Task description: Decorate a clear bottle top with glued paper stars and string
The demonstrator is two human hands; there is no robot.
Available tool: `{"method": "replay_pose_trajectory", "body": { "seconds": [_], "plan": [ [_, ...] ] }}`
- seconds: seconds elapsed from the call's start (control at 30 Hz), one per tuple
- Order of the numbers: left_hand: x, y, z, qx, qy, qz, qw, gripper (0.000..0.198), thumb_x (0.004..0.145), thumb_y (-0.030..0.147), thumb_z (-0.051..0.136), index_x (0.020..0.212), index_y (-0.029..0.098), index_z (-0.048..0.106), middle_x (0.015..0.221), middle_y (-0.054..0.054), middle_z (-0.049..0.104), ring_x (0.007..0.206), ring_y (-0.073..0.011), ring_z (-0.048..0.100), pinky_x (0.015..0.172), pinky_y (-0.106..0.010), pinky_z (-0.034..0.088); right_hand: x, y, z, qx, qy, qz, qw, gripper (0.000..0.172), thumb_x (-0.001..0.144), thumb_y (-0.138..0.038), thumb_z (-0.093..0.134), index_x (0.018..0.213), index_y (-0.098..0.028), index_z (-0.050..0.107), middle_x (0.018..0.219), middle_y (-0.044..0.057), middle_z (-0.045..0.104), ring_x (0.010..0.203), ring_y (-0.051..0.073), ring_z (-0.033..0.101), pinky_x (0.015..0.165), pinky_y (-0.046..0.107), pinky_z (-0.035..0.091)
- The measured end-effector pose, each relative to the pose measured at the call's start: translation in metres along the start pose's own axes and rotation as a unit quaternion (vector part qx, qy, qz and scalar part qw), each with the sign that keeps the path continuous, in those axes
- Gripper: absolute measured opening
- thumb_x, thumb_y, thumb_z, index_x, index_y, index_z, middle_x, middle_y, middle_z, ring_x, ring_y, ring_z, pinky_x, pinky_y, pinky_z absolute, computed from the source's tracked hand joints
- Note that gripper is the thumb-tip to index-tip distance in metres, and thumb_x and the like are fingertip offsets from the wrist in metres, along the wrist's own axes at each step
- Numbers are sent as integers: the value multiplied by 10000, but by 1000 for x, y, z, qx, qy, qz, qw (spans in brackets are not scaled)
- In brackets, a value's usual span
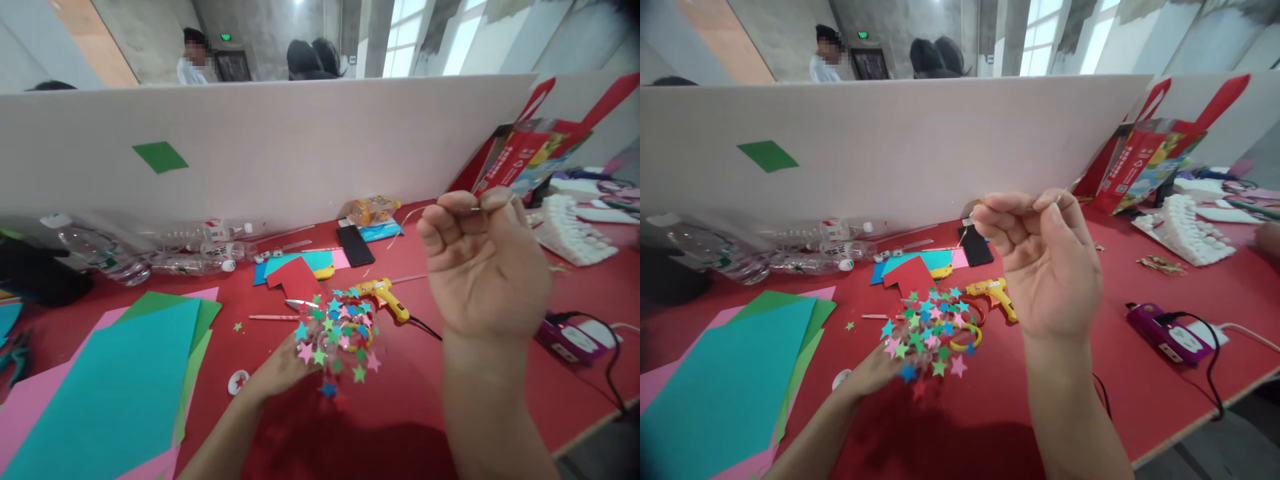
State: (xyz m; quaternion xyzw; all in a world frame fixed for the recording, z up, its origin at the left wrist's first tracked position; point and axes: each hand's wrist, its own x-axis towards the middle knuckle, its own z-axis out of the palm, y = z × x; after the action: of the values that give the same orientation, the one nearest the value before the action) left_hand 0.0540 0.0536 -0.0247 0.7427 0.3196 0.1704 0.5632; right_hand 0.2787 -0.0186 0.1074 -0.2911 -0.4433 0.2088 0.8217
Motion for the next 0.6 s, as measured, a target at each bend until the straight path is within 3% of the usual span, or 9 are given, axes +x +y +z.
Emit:
{"method": "replay_pose_trajectory", "body": {
  "seconds": [0.17,0.27,0.33,0.4,0.47,0.53,0.6],
  "plan": [
    [-1,24,-12,13,-65,-31,997,267,734,361,655,939,192,675,996,-66,722,956,-245,649,895,-363,502,6,7,-2,-29,45,5,999,112,908,-273,491,822,-266,564,883,4,701,836,179,689,790,367,553],
    [-8,39,-32,56,-3,-37,998,208,669,363,672,804,205,668,838,-31,726,822,-231,654,759,-316,535,8,16,-2,-92,50,-4,994,89,862,-277,553,778,-250,548,689,-26,628,618,136,607,607,286,506],
    [-14,42,-48,90,51,-12,995,193,661,397,668,732,218,659,795,-20,714,775,-224,643,726,-309,538,6,22,-2,-199,20,4,980,101,854,-288,574,770,-241,547,606,-47,559,523,113,518,512,247,427],
    [-20,38,-62,116,107,-20,987,194,624,382,689,724,219,659,747,-20,701,770,-238,644,711,-320,545,2,26,-2,-335,-55,44,940,120,862,-309,574,775,-230,553,593,-49,532,510,106,480,484,237,373],
    [-25,29,-72,118,184,-23,976,240,616,378,701,790,216,668,766,-31,702,752,-240,648,658,-324,552,-3,28,0,-451,-138,88,878,166,880,-328,556,755,-219,553,594,-45,526,516,105,460,482,238,335],
    [-29,20,-79,122,266,5,956,272,574,360,732,793,213,663,754,-35,690,764,-243,652,679,-330,555,-9,28,3,-520,-203,106,823,250,911,-361,519,710,-212,540,563,-49,497,496,101,412,473,242,290],
    [-31,13,-83,123,327,26,937,294,586,389,729,810,213,654,746,-36,671,786,-246,659,698,-336,556,-14,26,7,-546,-244,95,796,304,940,-388,480,704,-210,550,560,-44,492,486,101,386,473,251,274]
  ]
}}
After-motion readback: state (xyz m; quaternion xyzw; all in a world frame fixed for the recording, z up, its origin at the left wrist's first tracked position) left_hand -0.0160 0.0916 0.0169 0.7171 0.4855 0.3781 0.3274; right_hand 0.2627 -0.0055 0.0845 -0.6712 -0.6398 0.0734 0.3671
